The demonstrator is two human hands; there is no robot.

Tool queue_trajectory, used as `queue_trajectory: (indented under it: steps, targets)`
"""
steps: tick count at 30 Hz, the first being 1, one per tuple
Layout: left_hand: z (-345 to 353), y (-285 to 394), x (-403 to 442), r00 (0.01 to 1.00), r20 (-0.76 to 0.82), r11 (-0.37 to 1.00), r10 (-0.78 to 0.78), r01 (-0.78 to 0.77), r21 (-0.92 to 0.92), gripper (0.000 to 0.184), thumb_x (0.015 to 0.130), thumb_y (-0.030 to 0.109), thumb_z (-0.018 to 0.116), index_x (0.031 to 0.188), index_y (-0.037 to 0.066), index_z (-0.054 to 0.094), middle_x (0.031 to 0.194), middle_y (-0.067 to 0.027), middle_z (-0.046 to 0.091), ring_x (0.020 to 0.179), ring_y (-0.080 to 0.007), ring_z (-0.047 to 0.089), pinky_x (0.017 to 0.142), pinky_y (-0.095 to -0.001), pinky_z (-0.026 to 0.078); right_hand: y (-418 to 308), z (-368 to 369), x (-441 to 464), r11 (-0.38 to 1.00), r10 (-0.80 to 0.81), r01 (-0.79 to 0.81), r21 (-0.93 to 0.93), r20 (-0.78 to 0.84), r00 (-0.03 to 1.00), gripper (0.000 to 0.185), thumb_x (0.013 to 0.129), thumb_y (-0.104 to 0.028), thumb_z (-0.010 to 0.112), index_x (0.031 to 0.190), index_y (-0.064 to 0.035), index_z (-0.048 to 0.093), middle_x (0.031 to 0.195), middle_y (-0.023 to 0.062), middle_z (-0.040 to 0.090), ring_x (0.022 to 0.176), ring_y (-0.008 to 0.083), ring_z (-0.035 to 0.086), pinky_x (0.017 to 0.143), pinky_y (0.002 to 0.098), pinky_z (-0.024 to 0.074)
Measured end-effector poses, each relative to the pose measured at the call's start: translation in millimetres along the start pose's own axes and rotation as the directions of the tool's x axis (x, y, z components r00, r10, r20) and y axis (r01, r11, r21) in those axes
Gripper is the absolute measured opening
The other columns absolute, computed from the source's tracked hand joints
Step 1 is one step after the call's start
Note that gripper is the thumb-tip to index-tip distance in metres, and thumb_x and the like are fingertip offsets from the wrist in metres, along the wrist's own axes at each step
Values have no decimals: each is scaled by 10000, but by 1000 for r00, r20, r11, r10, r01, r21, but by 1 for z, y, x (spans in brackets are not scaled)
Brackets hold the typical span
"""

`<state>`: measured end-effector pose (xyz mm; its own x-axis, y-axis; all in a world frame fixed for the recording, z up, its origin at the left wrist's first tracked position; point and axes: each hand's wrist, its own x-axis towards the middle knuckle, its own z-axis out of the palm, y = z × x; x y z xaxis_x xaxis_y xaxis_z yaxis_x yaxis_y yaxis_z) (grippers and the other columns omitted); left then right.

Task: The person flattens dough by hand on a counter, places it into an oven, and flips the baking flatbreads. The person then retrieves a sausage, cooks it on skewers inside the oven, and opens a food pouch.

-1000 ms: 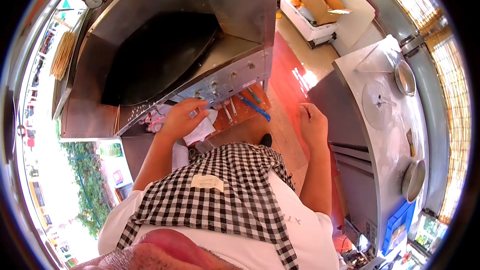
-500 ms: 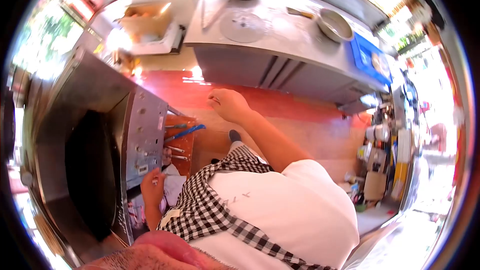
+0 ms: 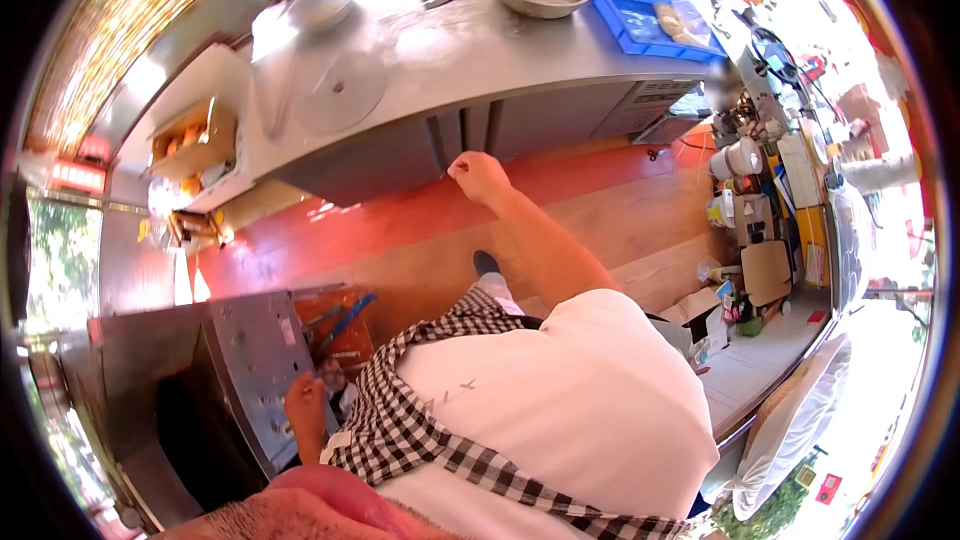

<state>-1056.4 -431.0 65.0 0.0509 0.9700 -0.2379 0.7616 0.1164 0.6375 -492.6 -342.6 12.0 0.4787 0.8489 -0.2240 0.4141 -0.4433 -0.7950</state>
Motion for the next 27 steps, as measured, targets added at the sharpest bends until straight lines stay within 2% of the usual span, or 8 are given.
queue_trajectory:
  steps: [2, 8, 11, 14, 17, 20, 23, 27]
  targets:
    - [21, 21, 20, 998, 54, 999, 30, -31, 12, 423, 893, 266, 760, 1160, -54, 692, 979, -163, 746, 881, -224, 718, 792, -337, 559, 30, -25, 29, 992, 108, -104, 74, -39, 993, 211, 946, -245, 688, 957, -38, 723, 796, 60, 705, 744, 167, 659, 706, 353, 532]
    - [59, 118, 46, 993, 117, 1000, -17, 16, 14, 346, 907, 233, 755, 1144, -16, 715, 937, -126, 747, 833, -183, 713, 760, -312, 562, 109, -50, 112, 980, 183, -167, 106, -165, 969, 188, 957, -218, 647, 935, -41, 709, 803, 61, 712, 737, 171, 660, 698, 355, 533]
    - [70, 119, 50, 987, 153, 999, -53, 51, 19, 338, 908, 237, 756, 1144, -3, 721, 921, -122, 745, 832, -180, 711, 758, -316, 562, 138, -43, 152, 975, 184, -156, 157, -184, 966, 182, 952, -191, 640, 987, -34, 723, 836, 81, 719, 744, 173, 664, 691, 352, 536]
    - [70, 120, 54, 976, 207, 997, -71, 70, 12, 347, 905, 248, 758, 1143, -2, 724, 914, -123, 743, 834, -188, 711, 760, -325, 563, 161, -19, 188, 982, 162, -126, 142, -281, 946, 289, 938, -148, 650, 1205, -38, 672, 843, 81, 701, 744, 173, 659, 654, 339, 531]
    - [63, 127, 58, 972, 220, 988, -79, 46, 151, 360, 897, 248, 757, 1148, -8, 724, 919, -136, 743, 841, -207, 715, 766, -338, 566, 197, 17, 230, 880, 272, -194, 434, -125, 954, 545, 922, -130, 678, 1426, -57, 483, 918, 84, 675, 752, 179, 651, 631, 339, 535]
    - [62, 70, 72, 970, 236, 974, -56, 1, 228, 375, 887, 245, 755, 1155, -15, 723, 941, -157, 744, 847, -231, 719, 772, -353, 568, 119, -13, 206, 661, 428, -385, 644, 97, 898, 747, 909, -139, 714, 1546, -127, 326, 1043, 98, 646, 768, 192, 643, 631, 352, 549]
    - [59, 42, 101, 957, 287, 973, -48, -20, 230, 385, 874, 239, 760, 1151, -26, 723, 956, -169, 743, 853, -241, 719, 777, -363, 569, 97, -17, 198, 640, 440, -357, 681, 57, 896, 900, 866, -236, 759, 1587, -76, 245, 1079, 193, 710, 859, 315, 711, 669, 405, 584]
    - [50, 54, 139, 954, 300, 967, -24, -54, 250, 391, 852, 222, 780, 1134, -42, 723, 943, -170, 742, 855, -240, 719, 776, -359, 565, 144, 12, 233, 824, 418, -371, 428, -18, 908, 836, 869, -233, 748, 1565, -150, 293, 1088, 149, 692, 898, 305, 693, 748, 436, 578]
